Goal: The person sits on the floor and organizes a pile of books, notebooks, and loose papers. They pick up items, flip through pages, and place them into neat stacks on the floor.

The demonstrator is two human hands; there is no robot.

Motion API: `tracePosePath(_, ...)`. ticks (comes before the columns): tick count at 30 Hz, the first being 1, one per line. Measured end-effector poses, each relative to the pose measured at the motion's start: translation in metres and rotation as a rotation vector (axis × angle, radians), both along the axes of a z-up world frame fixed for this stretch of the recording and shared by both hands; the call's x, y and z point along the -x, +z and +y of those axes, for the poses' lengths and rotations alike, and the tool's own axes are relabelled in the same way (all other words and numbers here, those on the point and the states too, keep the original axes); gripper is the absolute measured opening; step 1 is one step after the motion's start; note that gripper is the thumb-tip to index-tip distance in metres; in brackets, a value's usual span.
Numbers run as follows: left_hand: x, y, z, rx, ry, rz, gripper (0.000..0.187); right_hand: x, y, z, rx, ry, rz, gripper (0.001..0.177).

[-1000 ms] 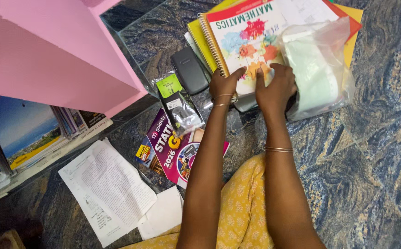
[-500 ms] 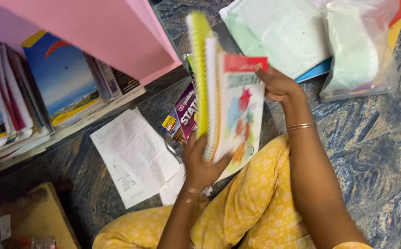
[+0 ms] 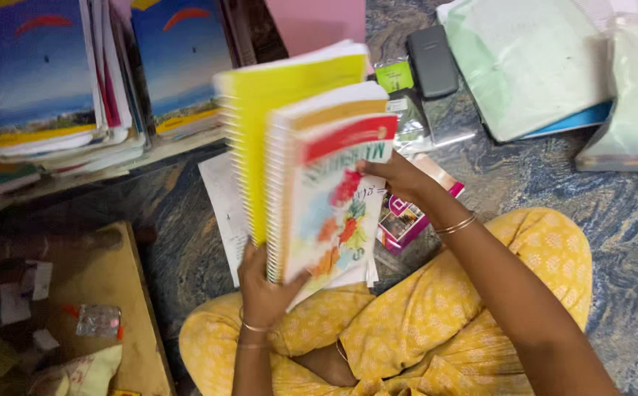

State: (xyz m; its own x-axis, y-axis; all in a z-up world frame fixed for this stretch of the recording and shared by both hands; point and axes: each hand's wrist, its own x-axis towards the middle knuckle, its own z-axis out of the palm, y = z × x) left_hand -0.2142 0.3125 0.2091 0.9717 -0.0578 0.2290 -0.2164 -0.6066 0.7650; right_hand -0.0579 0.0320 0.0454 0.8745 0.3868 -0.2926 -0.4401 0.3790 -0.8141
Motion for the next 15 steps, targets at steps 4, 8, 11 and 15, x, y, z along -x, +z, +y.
tracePosePath(4,-0.002,-0.073,0.023,0.609,0.177,0.375,0.046,0.003,0.029,0.026,0.377,-0.040,0.019,0.050)
tracePosePath(8,-0.006,-0.152,0.046,0.173,0.155,0.492,0.055,-0.004,0.011,0.040,0.797,0.081,-0.082,0.056)
tracePosePath(11,-0.004,-0.193,0.051,-0.202,0.212,0.601,0.056,-0.005,-0.018,0.042,1.049,0.129,-0.256,0.057)
tracePosePath(15,-0.004,-0.202,0.049,-0.455,0.402,0.259,0.069,0.002,-0.044,0.037,1.237,0.235,-0.234,0.052)
